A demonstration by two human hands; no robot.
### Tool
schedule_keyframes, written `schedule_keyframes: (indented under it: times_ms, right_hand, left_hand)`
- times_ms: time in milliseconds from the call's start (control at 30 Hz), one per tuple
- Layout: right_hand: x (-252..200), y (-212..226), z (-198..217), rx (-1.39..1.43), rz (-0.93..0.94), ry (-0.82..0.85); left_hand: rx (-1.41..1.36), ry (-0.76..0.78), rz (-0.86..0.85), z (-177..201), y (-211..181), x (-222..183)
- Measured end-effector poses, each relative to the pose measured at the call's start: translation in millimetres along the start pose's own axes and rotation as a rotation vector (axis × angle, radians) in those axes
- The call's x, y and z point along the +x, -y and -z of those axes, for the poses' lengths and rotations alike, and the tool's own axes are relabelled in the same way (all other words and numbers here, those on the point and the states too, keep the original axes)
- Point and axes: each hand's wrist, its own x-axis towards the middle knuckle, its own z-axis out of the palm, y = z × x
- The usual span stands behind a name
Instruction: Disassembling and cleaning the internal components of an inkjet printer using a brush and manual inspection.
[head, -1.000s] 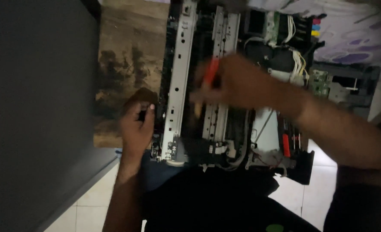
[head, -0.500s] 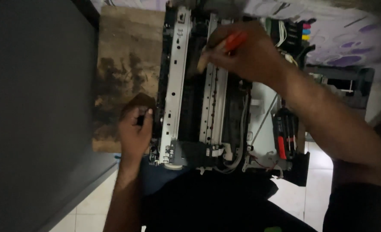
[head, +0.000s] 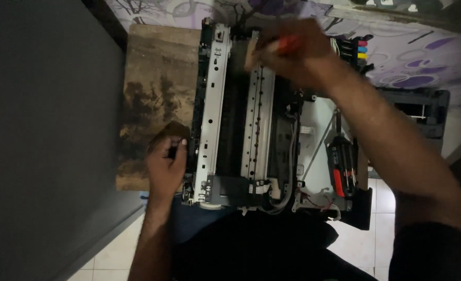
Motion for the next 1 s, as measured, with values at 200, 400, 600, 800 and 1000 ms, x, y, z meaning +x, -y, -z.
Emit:
schedule_keyframes:
  times_ms: [200, 400, 600, 800, 1000]
  right_hand:
    - [-17, 10, -12, 0.578, 0.205, 0.123]
    - [-8, 11, -2, 0.311, 0.161, 0.24]
    - [-11, 1, -7, 0.129, 0.108, -0.05]
    - [-32, 6, -24, 0.52, 0.285, 0.25]
    - [-5, 37, 11, -0.021, -0.261, 0.146]
  left_hand:
    - [-0.018, 0.014, 0.147, -1, 5, -1]
    - [-0.005, 0.021, 0.01, -1, 3, 1]
    - [-0.035, 0.019, 0.08, 0, 3, -3]
    - [-0.032, -0.032, -0.01, -3, -11, 4]
    - [-0.004, 0.002, 0.075, -1, -1, -1]
